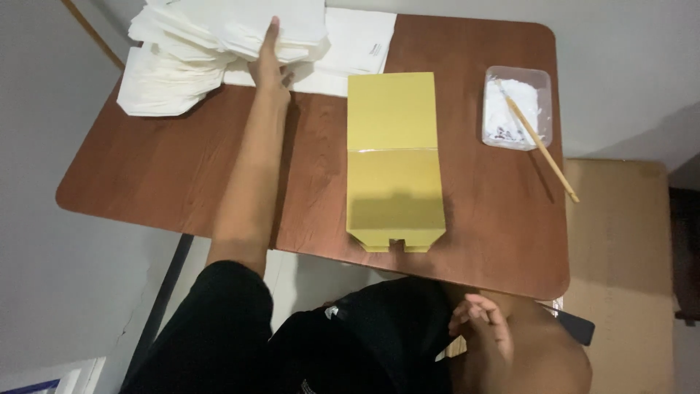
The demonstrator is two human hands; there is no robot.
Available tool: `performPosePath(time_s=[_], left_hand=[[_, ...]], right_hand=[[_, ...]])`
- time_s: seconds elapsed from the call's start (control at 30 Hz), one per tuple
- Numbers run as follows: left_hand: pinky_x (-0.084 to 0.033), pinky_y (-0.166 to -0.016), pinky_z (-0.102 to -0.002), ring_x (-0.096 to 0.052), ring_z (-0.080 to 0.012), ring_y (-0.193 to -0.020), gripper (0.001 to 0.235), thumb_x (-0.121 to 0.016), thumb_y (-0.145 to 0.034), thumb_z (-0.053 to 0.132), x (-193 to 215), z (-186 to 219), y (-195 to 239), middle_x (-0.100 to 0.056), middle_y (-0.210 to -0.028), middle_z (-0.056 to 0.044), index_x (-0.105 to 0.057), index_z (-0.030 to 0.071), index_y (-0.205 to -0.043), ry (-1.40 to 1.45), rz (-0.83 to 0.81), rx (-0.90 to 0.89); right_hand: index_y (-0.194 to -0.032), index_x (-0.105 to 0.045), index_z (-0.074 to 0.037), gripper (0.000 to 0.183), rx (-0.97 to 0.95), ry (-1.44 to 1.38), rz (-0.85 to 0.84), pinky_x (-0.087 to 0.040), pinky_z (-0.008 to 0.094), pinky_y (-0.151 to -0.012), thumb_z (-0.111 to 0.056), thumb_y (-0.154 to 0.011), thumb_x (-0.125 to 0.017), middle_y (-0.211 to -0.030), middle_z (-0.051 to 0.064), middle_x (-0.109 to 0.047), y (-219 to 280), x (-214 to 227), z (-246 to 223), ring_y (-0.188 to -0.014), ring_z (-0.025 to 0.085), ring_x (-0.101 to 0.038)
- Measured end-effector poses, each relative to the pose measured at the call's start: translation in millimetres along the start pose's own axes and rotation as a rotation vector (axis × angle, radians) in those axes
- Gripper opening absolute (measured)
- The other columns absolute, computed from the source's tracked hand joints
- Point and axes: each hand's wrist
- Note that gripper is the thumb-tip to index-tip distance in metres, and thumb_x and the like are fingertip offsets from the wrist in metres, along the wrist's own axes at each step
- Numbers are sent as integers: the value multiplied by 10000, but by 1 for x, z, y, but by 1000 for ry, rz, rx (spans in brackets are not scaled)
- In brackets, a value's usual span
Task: The person applies white glue to the edges of a folded white paper using a wooden stick. They then press the glued edges together to secure the fold. Afterward, they pick up a yellow paper and place it on top of a stack of white papers on the table.
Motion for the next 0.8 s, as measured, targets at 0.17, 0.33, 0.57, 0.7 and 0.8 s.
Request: performPosePath(time_s=[0.17,0.33,0.57,0.7,0.8], left_hand=[[-593,-737,-413,-631,-320,-985,928,-721,-687,256,-4,10,-6,-584,-1272,-177,-356,52,-1516,386,215,73],[-655,-735,-449,-650,-341,-1048,642,-652,-803,124,6,4,-16,-615,-1254,-167,-474,-9,-1405,392,237,32],[-580,-1052,-525,-478,-358,-1434,1038,-679,-788,172,20,10,-17,-393,-1620,-168,-98,87,-1644,387,205,-75],[-639,-910,-473,-683,-342,-1226,730,-674,-824,214,19,19,-48,-653,-1399,-171,-442,15,-1487,431,295,-207],[-665,-823,-403,-620,-322,-1239,936,-734,-687,346,15,29,-45,-575,-1417,-194,-379,8,-1484,471,338,-213]], right_hand=[[-1169,-645,-5,250,55,-50,-154,-434,358,-554,-169,-990,-586,-848,164,-604,-26,39,36,-634,280,-576],[-1144,-663,1,211,12,-62,-80,-438,375,-632,-135,-1013,-569,-843,155,-597,-22,43,24,-687,282,-557],[-1127,-635,-18,242,-71,-17,53,-437,377,-676,-220,-993,-633,-812,155,-571,-12,30,5,-685,288,-548],[-1135,-652,-33,192,22,-59,-72,-454,386,-657,-174,-1052,-552,-837,149,-587,-22,46,30,-684,284,-565],[-1118,-648,2,205,15,-78,-51,-449,390,-611,-171,-1040,-569,-813,160,-573,-32,51,38,-651,293,-559]])
Point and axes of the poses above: each hand's wrist, its own y-axis away from the middle knuckle, its own x-axis out of the back of the hand, z = x × y
